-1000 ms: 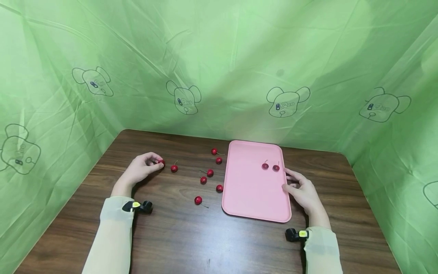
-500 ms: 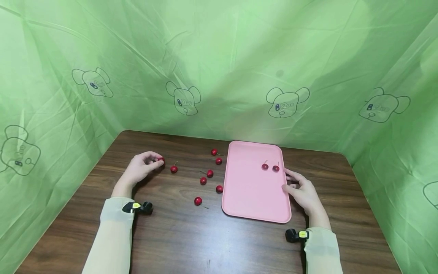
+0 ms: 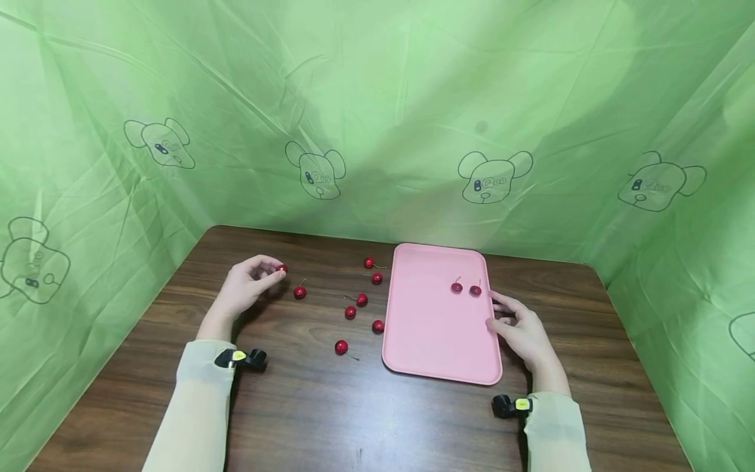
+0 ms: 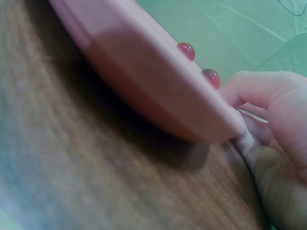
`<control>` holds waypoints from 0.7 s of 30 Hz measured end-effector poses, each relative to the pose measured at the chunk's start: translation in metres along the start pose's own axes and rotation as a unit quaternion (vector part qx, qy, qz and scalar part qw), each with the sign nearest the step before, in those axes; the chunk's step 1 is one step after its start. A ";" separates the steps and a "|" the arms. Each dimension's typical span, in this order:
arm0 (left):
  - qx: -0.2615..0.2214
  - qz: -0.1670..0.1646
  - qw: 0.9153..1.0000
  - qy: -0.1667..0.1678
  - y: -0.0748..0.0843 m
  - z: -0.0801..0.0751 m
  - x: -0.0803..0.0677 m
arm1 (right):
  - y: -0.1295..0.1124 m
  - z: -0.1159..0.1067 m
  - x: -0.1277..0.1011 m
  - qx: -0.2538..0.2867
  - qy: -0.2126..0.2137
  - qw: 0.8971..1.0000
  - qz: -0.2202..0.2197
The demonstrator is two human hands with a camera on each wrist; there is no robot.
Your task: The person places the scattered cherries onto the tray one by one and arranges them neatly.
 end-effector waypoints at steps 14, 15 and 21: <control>-0.001 0.010 1.000 -0.010 0.016 0.017 0.006 | 0.002 0.000 0.000 0.001 -0.002 1.000 0.004; 0.000 0.008 1.000 -0.008 0.017 0.019 0.006 | 0.002 0.000 0.000 0.000 -0.002 1.000 0.005; 0.005 0.003 1.000 -0.002 0.022 0.032 0.012 | 0.003 0.000 0.001 -0.004 -0.003 1.000 0.009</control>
Point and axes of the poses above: each hand's wrist, its own x-axis towards the middle knuckle, its own z-axis out of the palm, y = z × x, the point moved 3 cm from there along x, towards the middle knuckle, and after that the axes turned 11 degrees about -y, right-handed, at the moved point
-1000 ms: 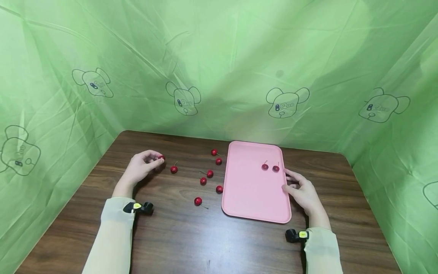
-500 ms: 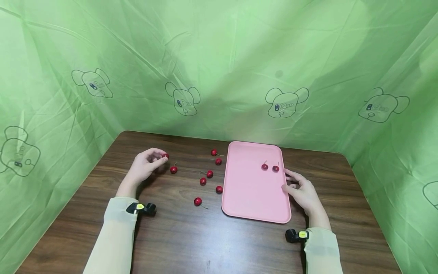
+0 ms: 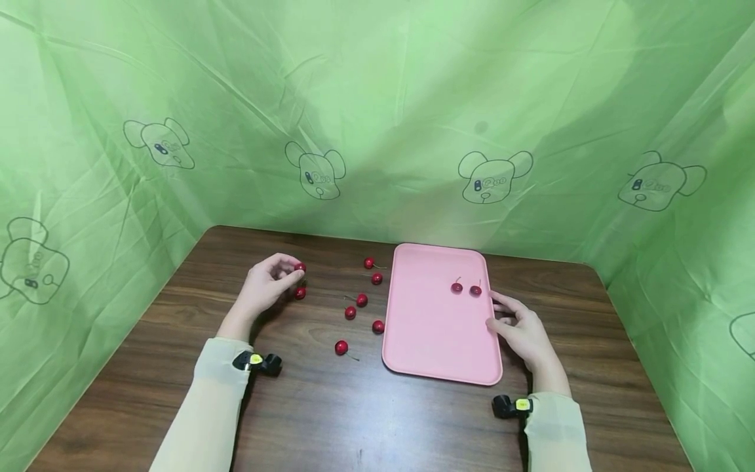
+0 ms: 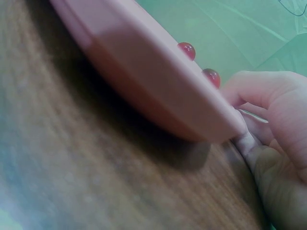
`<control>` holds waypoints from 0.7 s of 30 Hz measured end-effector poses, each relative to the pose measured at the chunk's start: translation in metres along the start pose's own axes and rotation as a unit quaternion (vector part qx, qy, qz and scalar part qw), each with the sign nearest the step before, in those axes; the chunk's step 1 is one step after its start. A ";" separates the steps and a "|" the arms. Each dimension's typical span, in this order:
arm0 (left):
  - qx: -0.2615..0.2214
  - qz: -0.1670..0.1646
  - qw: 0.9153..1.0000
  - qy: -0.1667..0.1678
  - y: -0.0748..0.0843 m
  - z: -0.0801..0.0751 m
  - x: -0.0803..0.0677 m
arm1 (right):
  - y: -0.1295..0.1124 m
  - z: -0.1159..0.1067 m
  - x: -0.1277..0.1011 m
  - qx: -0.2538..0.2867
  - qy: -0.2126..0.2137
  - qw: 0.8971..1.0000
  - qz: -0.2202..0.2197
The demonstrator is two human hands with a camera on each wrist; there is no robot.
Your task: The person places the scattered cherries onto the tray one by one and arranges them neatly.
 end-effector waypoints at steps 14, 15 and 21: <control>-0.037 0.031 0.999 -0.008 0.033 0.036 0.016 | 0.003 -0.002 0.000 0.001 -0.002 1.000 -0.003; -0.034 0.034 0.999 -0.008 0.036 0.038 0.018 | 0.003 -0.002 0.000 0.000 -0.003 1.000 -0.004; -0.023 0.063 0.998 -0.013 0.058 0.051 0.028 | 0.003 -0.001 0.001 -0.002 -0.005 1.000 -0.002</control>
Point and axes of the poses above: each hand's wrist, its own x-axis towards the middle knuckle, its own z-axis out of the palm, y = z × x, the point moved 3 cm from there along x, towards the middle knuckle, and after that the axes turned 11 degrees about -y, right-handed, at the moved point
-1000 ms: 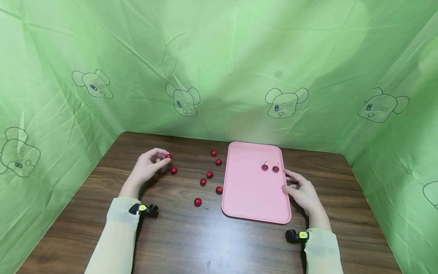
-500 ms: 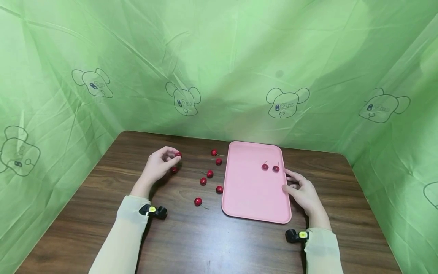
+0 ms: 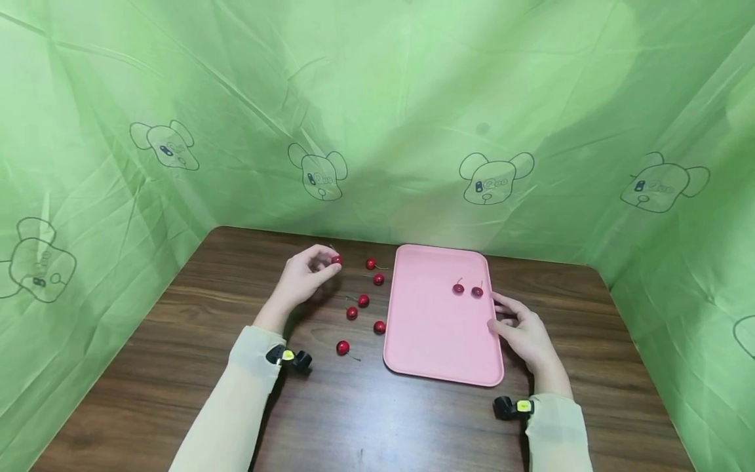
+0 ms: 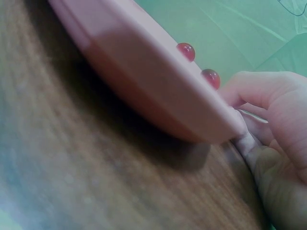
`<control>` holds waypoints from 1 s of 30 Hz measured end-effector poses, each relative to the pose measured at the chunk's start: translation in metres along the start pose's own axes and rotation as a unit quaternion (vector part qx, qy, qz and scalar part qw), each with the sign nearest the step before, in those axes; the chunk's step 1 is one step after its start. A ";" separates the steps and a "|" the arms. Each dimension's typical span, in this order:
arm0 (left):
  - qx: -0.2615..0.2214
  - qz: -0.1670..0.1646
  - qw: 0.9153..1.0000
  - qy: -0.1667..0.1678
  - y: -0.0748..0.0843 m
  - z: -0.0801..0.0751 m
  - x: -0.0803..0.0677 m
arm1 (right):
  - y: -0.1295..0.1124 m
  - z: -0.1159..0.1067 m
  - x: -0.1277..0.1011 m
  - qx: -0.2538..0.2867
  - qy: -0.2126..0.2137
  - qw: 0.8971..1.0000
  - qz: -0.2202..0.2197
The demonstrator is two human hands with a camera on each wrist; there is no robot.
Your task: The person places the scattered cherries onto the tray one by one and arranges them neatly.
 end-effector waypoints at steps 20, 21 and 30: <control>0.019 0.002 0.997 -0.078 0.071 0.068 0.055 | 0.000 0.000 -0.001 0.000 0.001 1.000 0.006; 0.014 0.002 0.996 -0.082 0.074 0.072 0.058 | -0.001 0.000 -0.002 0.002 0.003 1.000 0.006; -0.019 -0.019 0.996 -0.086 0.083 0.111 0.074 | -0.002 0.000 -0.002 0.008 0.001 1.000 -0.003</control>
Point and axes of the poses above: each hand's wrist, its own x-axis towards the middle knuckle, its own z-axis out of the palm, y = z × x, the point moved 3 cm from there along x, towards the middle knuckle, and after that the axes turned 11 degrees about -y, right-handed, at the moved point
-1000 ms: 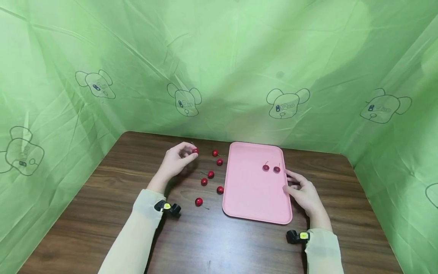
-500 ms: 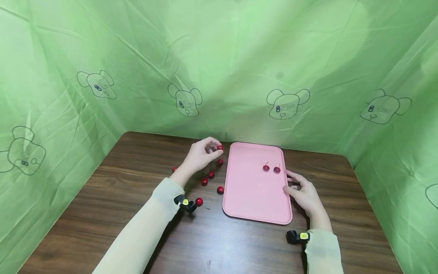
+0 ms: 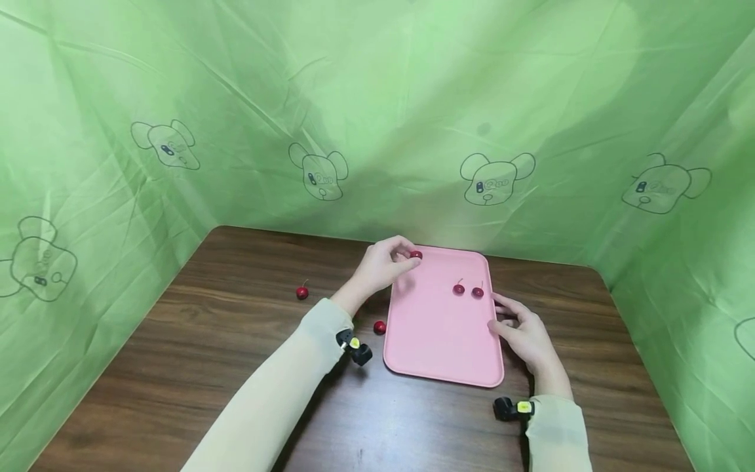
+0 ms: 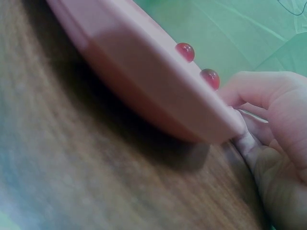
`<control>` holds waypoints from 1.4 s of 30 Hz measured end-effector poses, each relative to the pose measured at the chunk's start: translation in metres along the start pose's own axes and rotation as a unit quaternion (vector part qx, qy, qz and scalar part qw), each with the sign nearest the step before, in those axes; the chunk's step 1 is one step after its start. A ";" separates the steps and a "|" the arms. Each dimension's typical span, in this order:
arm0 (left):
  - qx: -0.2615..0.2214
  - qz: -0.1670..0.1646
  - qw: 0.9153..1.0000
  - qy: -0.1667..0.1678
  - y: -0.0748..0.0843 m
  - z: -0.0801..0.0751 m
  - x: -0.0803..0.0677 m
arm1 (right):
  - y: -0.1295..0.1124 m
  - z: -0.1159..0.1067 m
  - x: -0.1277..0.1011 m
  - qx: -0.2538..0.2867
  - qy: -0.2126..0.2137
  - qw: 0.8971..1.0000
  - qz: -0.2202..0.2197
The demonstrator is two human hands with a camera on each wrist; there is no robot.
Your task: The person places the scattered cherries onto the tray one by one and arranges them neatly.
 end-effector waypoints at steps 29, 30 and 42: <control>0.166 -0.039 0.985 -0.028 -0.017 0.085 0.036 | 0.001 0.000 0.002 -0.011 -0.001 1.000 -0.001; 0.174 -0.043 0.983 -0.026 -0.018 0.086 0.036 | 0.001 0.000 0.002 -0.013 0.000 1.000 0.000; 0.246 -0.065 0.966 -0.033 -0.003 0.082 0.019 | 0.002 0.000 0.002 -0.023 0.005 1.000 0.004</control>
Point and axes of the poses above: each hand's wrist, its own x-axis towards the middle knuckle, its own z-axis out of the palm, y = z × x, the point moved 3 cm from there along x, towards the middle knuckle, and after that the axes turned 11 degrees about -y, right-handed, at the moved point
